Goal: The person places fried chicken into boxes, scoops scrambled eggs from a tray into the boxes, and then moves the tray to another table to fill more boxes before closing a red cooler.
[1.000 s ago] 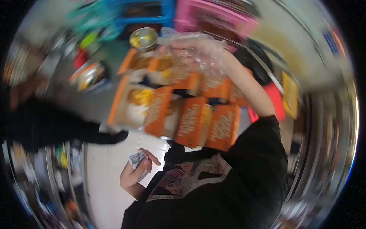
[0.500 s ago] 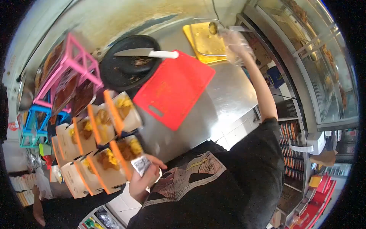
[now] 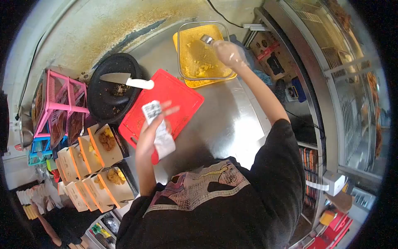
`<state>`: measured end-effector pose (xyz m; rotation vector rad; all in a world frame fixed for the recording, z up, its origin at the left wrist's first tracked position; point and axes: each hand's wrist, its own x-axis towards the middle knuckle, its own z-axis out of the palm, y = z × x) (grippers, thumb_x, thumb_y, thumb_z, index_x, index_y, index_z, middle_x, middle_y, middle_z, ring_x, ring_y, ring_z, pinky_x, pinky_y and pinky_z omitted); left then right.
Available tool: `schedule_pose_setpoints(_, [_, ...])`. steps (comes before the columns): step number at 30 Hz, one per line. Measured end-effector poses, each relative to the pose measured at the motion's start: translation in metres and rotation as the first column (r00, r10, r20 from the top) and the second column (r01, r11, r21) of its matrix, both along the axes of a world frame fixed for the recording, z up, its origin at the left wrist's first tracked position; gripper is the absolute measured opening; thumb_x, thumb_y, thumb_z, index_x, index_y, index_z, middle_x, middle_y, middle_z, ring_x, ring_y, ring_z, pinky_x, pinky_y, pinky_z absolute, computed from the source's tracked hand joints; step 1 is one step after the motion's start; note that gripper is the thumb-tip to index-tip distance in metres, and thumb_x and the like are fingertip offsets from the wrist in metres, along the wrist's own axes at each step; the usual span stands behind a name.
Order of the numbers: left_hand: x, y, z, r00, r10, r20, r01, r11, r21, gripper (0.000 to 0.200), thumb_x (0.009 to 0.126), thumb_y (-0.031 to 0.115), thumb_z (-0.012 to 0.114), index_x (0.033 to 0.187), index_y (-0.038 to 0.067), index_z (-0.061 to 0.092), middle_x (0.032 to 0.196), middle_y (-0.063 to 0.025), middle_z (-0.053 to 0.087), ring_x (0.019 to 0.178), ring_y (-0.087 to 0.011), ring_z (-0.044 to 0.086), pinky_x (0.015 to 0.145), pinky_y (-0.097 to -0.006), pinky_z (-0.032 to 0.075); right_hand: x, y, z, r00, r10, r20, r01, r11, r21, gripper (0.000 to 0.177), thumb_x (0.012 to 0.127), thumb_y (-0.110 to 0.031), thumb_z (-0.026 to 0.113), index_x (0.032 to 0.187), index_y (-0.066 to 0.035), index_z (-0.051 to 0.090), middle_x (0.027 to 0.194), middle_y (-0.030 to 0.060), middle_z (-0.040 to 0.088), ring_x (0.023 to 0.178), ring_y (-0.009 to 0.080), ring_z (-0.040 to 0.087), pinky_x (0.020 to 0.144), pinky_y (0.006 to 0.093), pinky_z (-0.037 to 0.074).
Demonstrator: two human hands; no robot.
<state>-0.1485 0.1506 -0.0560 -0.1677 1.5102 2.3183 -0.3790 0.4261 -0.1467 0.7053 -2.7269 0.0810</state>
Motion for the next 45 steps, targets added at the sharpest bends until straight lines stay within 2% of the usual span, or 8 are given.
schedule_pose_setpoints(7, [-0.099,0.025,-0.085,0.964,0.07,0.258,-0.046,0.994,-0.098,0.04,0.09,0.026,0.042,0.12,0.0,0.04,0.086,-0.0128,0.06,0.064,-0.0142,0.056,0.059,-0.0268,0.046,0.019,-0.019,-0.015,0.974,0.033,0.223,-0.104,0.942,0.319,0.014,0.076,-0.008,0.047,0.075,-0.006,0.06,0.073,0.0117,0.064,0.066,0.0249,0.064,0.056,0.0363,0.052])
schedule_pose_setpoints(13, [-0.117,0.034,-0.091,0.941,0.078,0.33,-0.023,0.986,-0.166,0.026,0.089,0.026,0.044,0.102,0.004,0.05,0.071,-0.0076,0.058,0.064,-0.0162,0.058,0.059,-0.0281,0.046,0.062,-0.014,0.029,0.97,0.134,0.205,-0.173,0.967,0.189,0.012,0.075,-0.008,0.049,0.075,-0.007,0.061,0.07,0.0106,0.063,0.064,0.0232,0.063,0.055,0.0346,0.052])
schedule_pose_setpoints(19, [-0.118,0.035,-0.094,0.946,0.037,0.323,0.004,0.992,-0.126,0.024,0.088,0.026,0.046,0.099,0.005,0.049,0.07,-0.0082,0.059,0.06,-0.0156,0.056,0.055,-0.0271,0.045,0.082,-0.045,0.032,0.887,-0.152,0.436,0.087,0.982,0.166,0.009,0.068,-0.007,0.053,0.071,-0.006,0.061,0.069,0.0128,0.062,0.065,0.0262,0.063,0.056,0.0358,0.051])
schedule_pose_setpoints(31, [-0.112,0.031,-0.101,0.945,0.043,0.323,-0.046,0.999,0.001,0.034,0.089,0.024,0.043,0.116,0.005,0.046,0.072,-0.0067,0.059,0.062,-0.0128,0.055,0.057,-0.0255,0.044,0.033,-0.023,-0.012,0.822,0.463,0.332,-0.473,0.879,-0.056,0.021,0.072,-0.013,0.056,0.09,-0.003,0.061,0.086,0.0128,0.062,0.078,0.0277,0.061,0.069,0.0365,0.048])
schedule_pose_setpoints(34, [-0.108,0.032,-0.094,0.945,0.009,0.326,0.005,0.999,-0.042,0.033,0.089,0.023,0.043,0.115,0.005,0.047,0.073,-0.0073,0.059,0.063,-0.0131,0.056,0.058,-0.0256,0.045,0.029,-0.014,-0.005,0.845,0.501,0.187,-0.44,0.85,-0.288,0.03,0.077,-0.017,0.054,0.102,-0.002,0.058,0.095,0.0138,0.06,0.084,0.0263,0.058,0.07,0.033,0.047])
schedule_pose_setpoints(37, [-0.105,0.037,-0.095,0.935,0.075,0.346,-0.073,0.997,-0.019,0.033,0.088,0.024,0.044,0.114,0.005,0.047,0.073,-0.0078,0.059,0.063,-0.0137,0.056,0.058,-0.0259,0.045,0.039,-0.043,0.02,0.775,0.092,0.625,0.139,0.94,-0.31,0.02,0.076,-0.017,0.054,0.09,-0.006,0.062,0.085,0.011,0.063,0.078,0.0272,0.061,0.072,0.035,0.048])
schedule_pose_setpoints(39, [-0.105,0.041,-0.097,0.931,0.092,0.354,-0.095,0.995,-0.008,0.032,0.088,0.024,0.044,0.114,0.005,0.048,0.074,-0.0084,0.059,0.063,-0.0139,0.055,0.058,-0.026,0.045,0.044,-0.051,0.016,0.882,-0.03,0.47,-0.023,0.994,0.107,0.022,0.077,-0.015,0.052,0.094,-0.006,0.062,0.084,0.0124,0.063,0.078,0.0288,0.062,0.073,0.0347,0.048])
schedule_pose_setpoints(45, [-0.104,0.042,-0.101,0.926,0.109,0.362,-0.137,0.989,0.052,0.022,0.089,0.026,0.042,0.091,0.005,0.048,0.074,-0.0107,0.061,0.058,-0.015,0.054,0.053,-0.0278,0.044,0.053,-0.049,0.02,0.759,0.258,0.598,-0.199,0.966,-0.164,0.02,0.078,-0.015,0.052,0.089,-0.001,0.061,0.083,0.0167,0.062,0.073,0.0284,0.062,0.064,0.0377,0.05])
